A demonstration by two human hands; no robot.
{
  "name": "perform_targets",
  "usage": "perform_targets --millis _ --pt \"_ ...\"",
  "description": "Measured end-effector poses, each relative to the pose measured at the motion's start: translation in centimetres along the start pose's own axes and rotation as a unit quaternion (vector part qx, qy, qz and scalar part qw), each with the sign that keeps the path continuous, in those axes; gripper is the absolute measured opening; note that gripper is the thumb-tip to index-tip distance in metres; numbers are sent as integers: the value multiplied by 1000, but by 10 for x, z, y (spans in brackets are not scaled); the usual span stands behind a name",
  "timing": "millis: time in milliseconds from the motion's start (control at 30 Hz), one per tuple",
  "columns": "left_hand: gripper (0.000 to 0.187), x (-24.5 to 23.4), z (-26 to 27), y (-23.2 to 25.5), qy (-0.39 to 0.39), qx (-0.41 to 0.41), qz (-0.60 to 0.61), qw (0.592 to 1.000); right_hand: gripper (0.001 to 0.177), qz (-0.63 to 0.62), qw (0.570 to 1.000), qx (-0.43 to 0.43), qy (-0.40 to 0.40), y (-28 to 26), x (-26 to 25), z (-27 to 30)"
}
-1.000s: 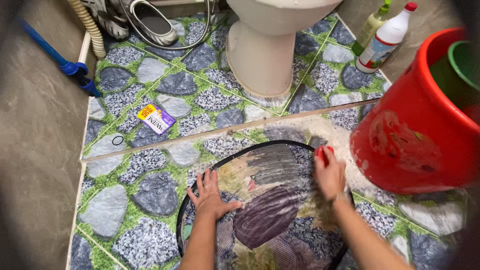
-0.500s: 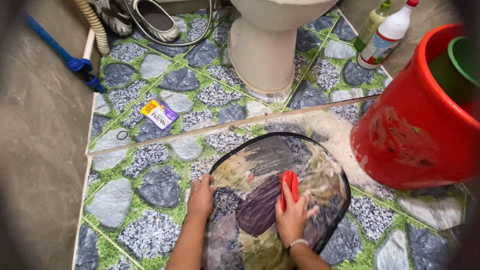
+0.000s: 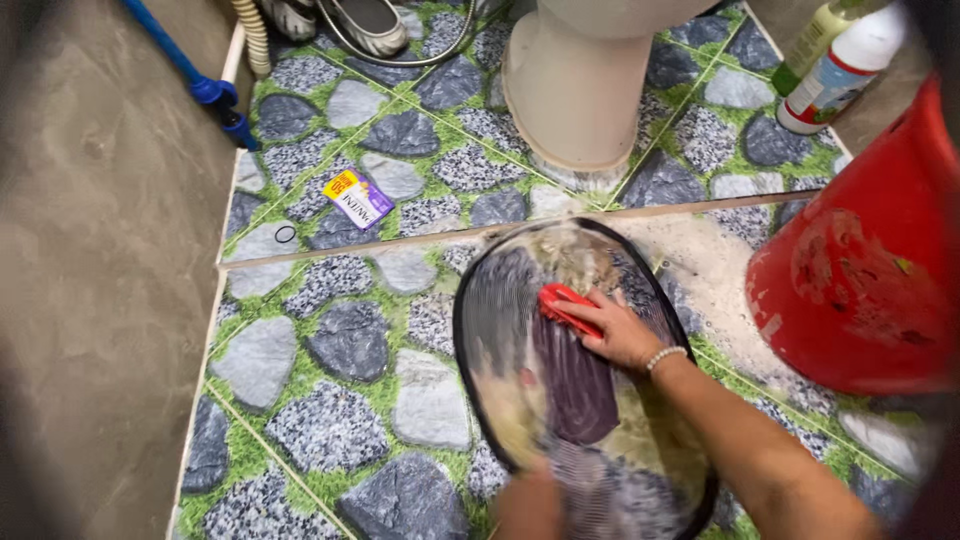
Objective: The person scrubs a patterned bathroom mat on the floor using a red sponge and soapy water. They repeatedly rub the mat's surface, flip it to clean the underside, and continue scrubbing both sides.
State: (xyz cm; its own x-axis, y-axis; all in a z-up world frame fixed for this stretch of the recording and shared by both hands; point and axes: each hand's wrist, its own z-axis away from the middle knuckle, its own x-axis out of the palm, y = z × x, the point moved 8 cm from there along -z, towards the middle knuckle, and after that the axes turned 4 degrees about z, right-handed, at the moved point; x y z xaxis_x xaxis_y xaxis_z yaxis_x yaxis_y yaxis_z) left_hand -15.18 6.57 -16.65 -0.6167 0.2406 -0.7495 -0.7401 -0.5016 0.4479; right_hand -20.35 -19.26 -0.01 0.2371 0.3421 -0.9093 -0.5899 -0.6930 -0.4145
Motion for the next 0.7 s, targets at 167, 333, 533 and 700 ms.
perform_targets --millis 167,333,533,700 --pt "24 19 26 109 -75 19 54 996 71 93 984 -20 -149 -14 -2 -17" --pt "19 -158 -40 55 118 -54 96 987 53 129 990 47 -15 -32 -4 10" --pt "39 -266 -100 -16 327 -48 122 936 44 108 956 103 253 -50 12 67" --pt "29 -236 -139 -55 235 -93 151 956 39 128 967 60 213 -18 31 54"
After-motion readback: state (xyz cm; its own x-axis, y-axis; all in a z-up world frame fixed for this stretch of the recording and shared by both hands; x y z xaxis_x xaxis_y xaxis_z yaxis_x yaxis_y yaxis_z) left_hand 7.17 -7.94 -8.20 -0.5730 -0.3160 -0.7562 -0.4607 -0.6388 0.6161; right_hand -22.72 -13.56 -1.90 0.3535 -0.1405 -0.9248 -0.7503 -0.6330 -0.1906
